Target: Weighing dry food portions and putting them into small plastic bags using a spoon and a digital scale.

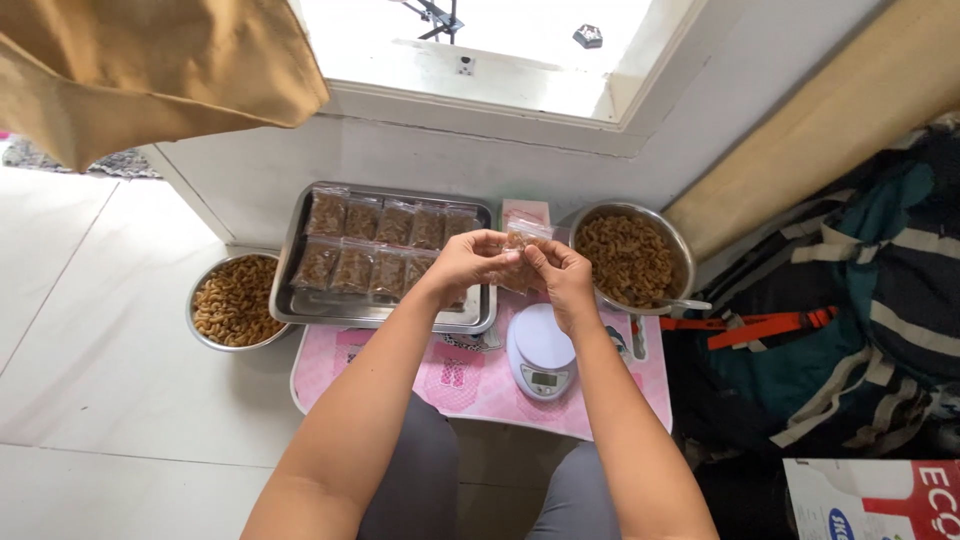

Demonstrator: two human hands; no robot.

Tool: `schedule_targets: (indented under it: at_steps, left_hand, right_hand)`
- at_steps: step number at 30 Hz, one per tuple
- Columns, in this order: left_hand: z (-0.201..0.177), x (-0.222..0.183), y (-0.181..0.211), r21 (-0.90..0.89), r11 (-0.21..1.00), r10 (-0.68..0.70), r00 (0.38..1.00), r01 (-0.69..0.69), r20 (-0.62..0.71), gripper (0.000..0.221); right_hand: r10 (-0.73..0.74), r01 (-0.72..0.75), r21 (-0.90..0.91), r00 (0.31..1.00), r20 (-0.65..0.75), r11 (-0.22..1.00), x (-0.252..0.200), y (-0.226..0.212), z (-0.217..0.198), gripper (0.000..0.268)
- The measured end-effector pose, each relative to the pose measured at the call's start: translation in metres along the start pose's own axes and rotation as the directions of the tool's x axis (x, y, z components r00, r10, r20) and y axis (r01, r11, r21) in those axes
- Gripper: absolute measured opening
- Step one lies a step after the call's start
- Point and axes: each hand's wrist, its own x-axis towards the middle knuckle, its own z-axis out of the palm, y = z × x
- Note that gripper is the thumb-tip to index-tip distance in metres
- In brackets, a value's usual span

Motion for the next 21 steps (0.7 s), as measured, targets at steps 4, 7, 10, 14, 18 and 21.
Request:
schedule_targets:
  at_steps: [4,7,10,14,18,21]
  left_hand:
    - [-0.027,0.001,-0.004,0.021,0.999,-0.035,0.999,0.035,-0.033,0.039]
    - [-0.040,-0.008,-0.002,0.027,0.986,-0.163,0.987,0.163,-0.006,0.041]
    - [-0.057,0.002,-0.026,0.177,0.917,-0.380,0.919,0.358,0.108,0.067]
    - [-0.077,0.009,-0.041,0.165,0.923,-0.369,0.922,0.348,0.120,0.042]
    - [-0.099,0.006,-0.032,0.210,0.906,-0.387,0.920,0.367,0.066,0.040]
    - [-0.117,0.004,-0.016,0.258,0.896,-0.378,0.926,0.362,0.012,0.035]
  right_hand:
    - [0.064,-0.065,0.017,0.997,0.042,0.998,-0.001,0.011,0.013,0.029]
    - [0.083,-0.075,-0.111,0.994,0.065,0.991,0.004,0.032,0.015,0.032]
    - [0.161,-0.151,-0.117,0.984,0.073,0.981,-0.005,0.039,0.025,0.034]
    - [0.252,-0.245,-0.062,0.955,0.159,0.967,-0.008,0.045,0.033,0.042]
    - [0.254,-0.251,-0.043,0.938,0.234,0.967,0.002,0.065,0.045,0.050]
    - [0.216,-0.222,-0.007,0.942,0.255,0.975,0.013,0.077,0.066,0.049]
